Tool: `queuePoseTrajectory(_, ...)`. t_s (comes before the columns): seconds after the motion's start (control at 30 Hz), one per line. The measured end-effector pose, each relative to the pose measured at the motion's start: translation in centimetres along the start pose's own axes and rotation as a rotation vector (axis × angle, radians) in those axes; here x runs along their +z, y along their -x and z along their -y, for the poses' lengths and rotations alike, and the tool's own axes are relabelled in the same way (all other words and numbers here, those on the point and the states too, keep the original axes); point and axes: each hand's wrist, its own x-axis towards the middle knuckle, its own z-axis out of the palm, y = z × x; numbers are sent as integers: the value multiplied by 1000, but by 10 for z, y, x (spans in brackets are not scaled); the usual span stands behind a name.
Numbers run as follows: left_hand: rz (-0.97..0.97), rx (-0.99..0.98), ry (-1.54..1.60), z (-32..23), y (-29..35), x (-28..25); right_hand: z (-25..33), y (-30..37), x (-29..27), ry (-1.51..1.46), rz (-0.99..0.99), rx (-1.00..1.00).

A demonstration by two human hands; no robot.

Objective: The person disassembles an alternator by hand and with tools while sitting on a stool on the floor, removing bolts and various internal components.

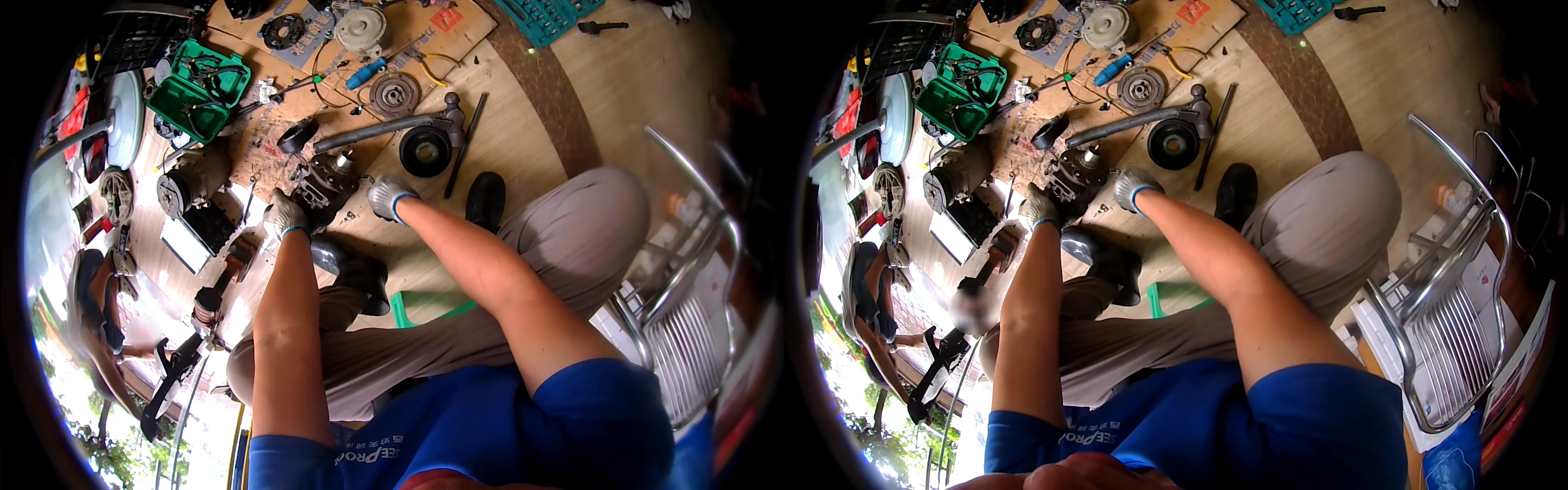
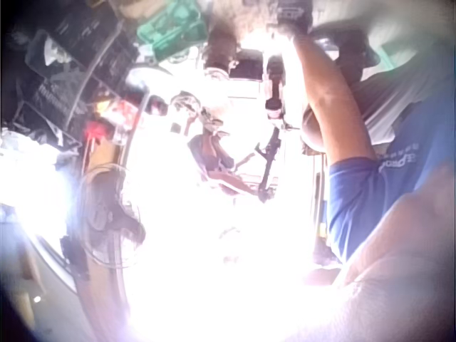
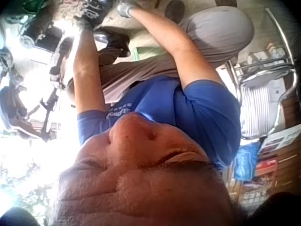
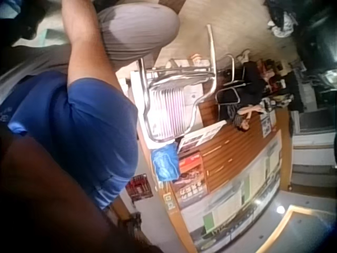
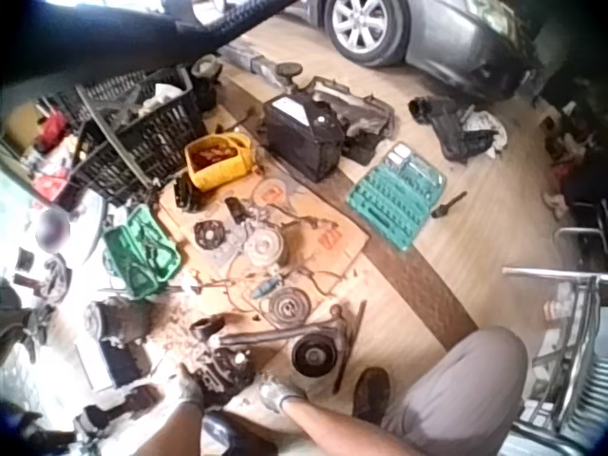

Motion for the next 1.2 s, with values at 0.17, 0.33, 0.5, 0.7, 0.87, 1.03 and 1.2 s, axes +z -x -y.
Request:
queuePoseTrajectory(0.17, 2, -53, -38, 8, -7, -6, 32, 42, -30, -576, -92, 427)
queuePoseTrajectory(0.33, -29, -27, -38, -6, 4, -4, 21, 48, -41, -565, -227, 450)
queuePoseTrajectory(0.5, -109, -18, -1, 3, -9, 4, 22, 42, -43, -532, -249, 417)
queuePoseTrajectory(0.7, -113, 198, -146, 10, -8, 4, 25, 42, -43, -525, -285, 422)
queuePoseTrajectory(0.87, -95, -2, -33, -19, 17, -9, 26, 40, -64, -503, -100, 456)
queuePoseTrajectory(1.03, -140, 8, -76, -21, 22, -14, 32, 35, -81, -382, -4, 364)
queuePoseTrajectory(1.2, -137, 8, -96, -18, 18, -10, 42, 34, -92, -389, 35, 391)
